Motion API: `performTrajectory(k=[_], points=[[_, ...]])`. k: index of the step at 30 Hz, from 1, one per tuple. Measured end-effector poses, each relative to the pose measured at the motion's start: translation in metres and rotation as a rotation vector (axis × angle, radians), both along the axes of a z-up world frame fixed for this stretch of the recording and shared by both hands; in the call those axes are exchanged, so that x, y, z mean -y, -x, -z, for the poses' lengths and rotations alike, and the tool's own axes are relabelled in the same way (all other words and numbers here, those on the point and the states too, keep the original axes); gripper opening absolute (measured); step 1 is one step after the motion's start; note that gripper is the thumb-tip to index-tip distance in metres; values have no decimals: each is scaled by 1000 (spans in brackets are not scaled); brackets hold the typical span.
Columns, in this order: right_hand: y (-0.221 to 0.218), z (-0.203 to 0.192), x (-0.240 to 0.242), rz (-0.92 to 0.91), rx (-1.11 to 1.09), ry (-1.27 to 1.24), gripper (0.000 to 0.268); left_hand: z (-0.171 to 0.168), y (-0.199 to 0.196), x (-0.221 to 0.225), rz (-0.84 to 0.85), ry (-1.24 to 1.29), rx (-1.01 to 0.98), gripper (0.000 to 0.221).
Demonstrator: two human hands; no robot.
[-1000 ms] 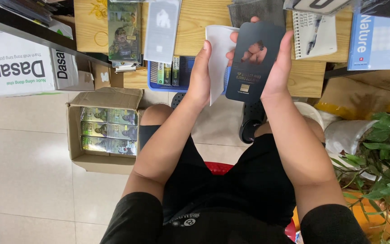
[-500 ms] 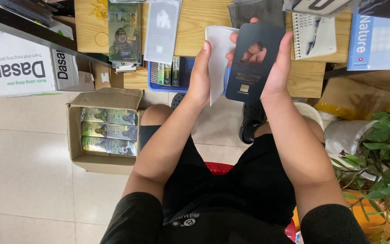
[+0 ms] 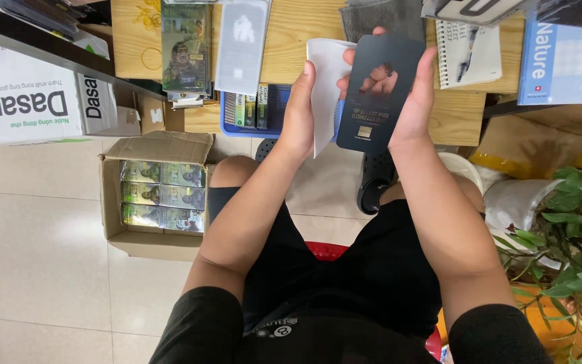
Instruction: The person wipes the front and back of a boxed screen protector with a cloth, then removes a new screen protector from a white sleeve and continues wiping it with the cloth.
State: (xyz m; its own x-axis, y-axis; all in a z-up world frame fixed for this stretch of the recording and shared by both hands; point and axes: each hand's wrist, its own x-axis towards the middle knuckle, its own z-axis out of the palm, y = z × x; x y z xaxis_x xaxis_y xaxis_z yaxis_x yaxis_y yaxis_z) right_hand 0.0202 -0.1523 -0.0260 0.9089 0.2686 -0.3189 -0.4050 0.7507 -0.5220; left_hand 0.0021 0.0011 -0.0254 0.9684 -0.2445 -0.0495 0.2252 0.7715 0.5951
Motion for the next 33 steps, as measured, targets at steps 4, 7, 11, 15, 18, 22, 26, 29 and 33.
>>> performTrajectory(k=[4,7,11,15,18,22,26,29,33], points=[[1,-5,-2,7,-1,6,80,-4,1,-2,11,-1,5,52],[2,-7,-2,6,-23,33,81,0,0,-1,5,-6,-8,52],[2,-1,-1,-2,8,-6,79,6,0,-1,1,-20,25,53],[3,-2,-1,-5,5,-28,79,6,0,0,13,38,-16,53],[4,-4,-3,3,2,-34,78,8,1,0,-11,17,8,50],[-2,26,2,-26,134,-62,89,8,7,2,-132,-254,2,52],[-5,32,3,-24,147,-48,87,22,2,7,-126,-205,16,53],[-7,30,4,-30,166,-81,88,15,1,7,-87,-258,34,59],[-2,31,4,-32,169,-57,87,11,5,7,-121,-235,22,57]])
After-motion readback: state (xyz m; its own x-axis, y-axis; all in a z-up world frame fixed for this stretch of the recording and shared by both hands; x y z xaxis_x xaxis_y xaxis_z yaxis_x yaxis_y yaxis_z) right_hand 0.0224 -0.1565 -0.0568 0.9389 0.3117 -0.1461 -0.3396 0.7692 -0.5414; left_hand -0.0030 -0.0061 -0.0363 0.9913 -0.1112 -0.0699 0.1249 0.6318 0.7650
